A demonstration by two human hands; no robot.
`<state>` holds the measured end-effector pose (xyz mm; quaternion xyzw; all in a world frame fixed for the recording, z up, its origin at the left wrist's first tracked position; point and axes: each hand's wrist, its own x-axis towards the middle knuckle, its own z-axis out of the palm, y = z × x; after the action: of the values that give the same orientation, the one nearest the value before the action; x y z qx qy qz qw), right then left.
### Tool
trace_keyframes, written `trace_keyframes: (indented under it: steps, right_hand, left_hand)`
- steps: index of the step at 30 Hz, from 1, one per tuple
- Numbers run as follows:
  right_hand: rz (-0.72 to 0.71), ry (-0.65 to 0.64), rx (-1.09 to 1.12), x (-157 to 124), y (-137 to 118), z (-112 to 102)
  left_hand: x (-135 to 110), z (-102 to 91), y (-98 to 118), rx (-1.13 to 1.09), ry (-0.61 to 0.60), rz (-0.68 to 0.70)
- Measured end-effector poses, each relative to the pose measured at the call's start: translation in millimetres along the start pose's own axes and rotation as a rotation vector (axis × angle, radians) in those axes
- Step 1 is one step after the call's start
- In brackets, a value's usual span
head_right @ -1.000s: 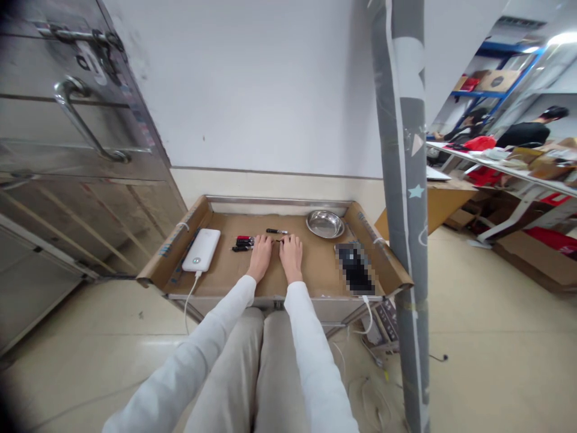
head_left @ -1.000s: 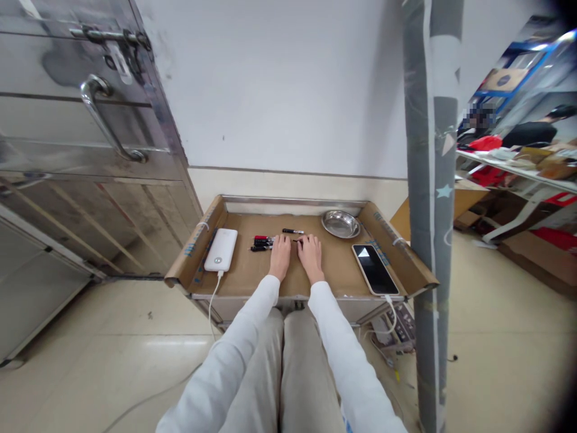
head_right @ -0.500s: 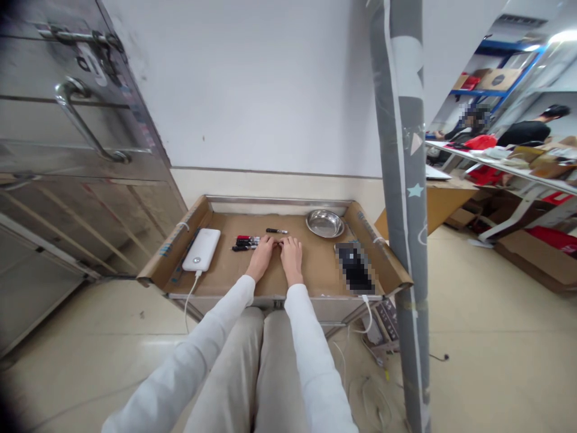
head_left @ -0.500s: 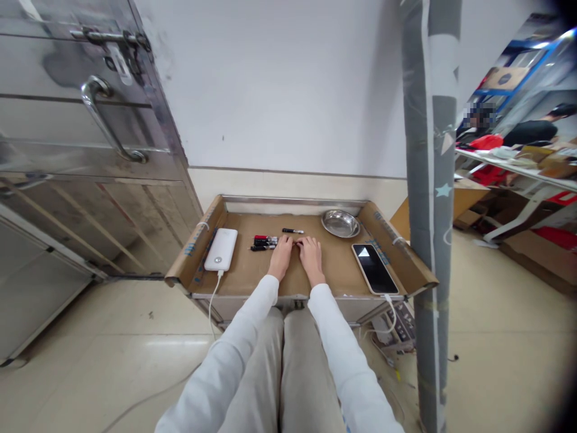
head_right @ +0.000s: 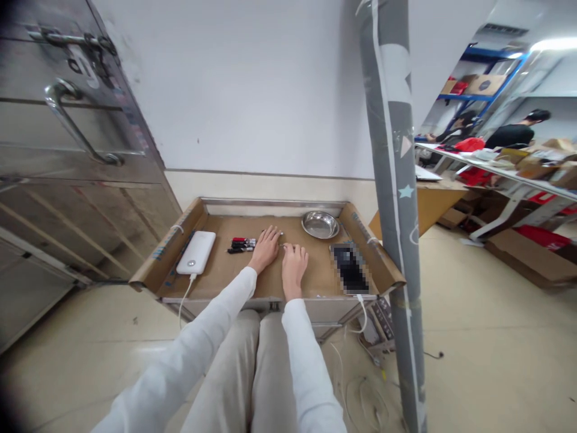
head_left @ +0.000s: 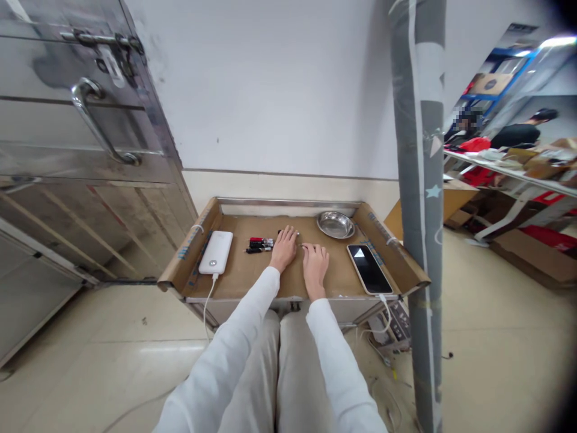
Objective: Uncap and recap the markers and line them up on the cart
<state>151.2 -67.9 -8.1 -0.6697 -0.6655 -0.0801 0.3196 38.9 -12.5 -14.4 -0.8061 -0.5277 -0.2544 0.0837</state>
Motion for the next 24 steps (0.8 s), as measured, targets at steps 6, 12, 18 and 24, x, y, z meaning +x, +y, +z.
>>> trace_keyframes:
  steps: [6, 12, 18, 24]
  right_hand:
    - [0.069, -0.011, 0.085, 3.4, 4.3, -0.2]
    - [-0.024, -0.039, 0.122, 0.5, 2.3, 1.3]
    - [-0.149, -0.092, 0.147, 1.4, -1.8, -5.5]
    - [-0.424, -0.230, 0.301, 0.2, -14.6, -16.0]
  left_hand:
    - [-21.5, -12.2, 8.0, 0.065, -0.070, -0.013]
    - [-48.3, -27.4, 11.8, 0.061, -0.004, -0.134]
    - [-45.1, -28.6, 10.8, 0.039, 0.006, -0.151]
    - [-54.4, -37.2, 9.0, 0.068, 0.073, -0.307]
